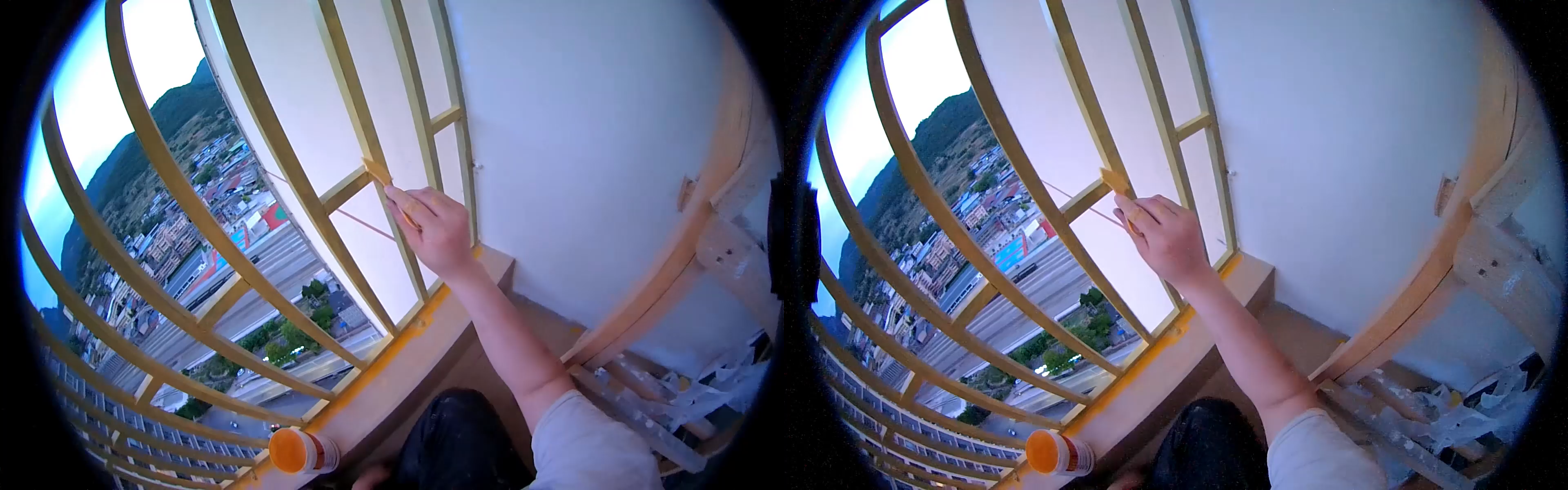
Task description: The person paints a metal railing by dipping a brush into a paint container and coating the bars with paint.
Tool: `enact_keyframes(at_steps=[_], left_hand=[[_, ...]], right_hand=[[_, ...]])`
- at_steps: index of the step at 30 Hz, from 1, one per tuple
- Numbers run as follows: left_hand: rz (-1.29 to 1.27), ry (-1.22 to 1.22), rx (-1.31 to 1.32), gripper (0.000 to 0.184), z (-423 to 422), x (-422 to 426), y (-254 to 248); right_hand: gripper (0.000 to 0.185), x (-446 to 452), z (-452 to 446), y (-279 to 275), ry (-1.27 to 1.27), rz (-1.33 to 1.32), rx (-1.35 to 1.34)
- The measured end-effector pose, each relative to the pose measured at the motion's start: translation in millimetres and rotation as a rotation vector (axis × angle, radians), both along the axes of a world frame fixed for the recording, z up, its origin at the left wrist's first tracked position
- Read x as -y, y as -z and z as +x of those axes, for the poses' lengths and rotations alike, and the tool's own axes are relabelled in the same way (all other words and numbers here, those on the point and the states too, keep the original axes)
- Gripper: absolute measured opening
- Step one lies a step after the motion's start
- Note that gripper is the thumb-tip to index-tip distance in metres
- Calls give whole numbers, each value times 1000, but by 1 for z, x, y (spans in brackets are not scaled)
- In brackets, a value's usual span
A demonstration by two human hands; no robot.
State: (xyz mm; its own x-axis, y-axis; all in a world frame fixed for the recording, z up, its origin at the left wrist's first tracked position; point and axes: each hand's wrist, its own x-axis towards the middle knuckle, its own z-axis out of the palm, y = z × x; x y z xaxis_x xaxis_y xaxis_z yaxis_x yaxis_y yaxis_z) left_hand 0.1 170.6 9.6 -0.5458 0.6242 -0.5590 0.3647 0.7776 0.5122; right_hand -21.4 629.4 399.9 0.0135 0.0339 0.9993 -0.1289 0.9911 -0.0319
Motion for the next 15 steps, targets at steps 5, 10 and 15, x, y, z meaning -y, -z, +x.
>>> enact_keyframes(at_steps=[5,10,15], left_hand=[[-199,71,70,48,-16,3,26],[-203,12,80,52,-17,14,55],[-151,102,140,53,-21,15,53]], right_hand=[[32,39,-17,37,-171,96,69],[30,39,-20,33,-145,-126,4],[24,42,-18,28,-964,-893,-92]])
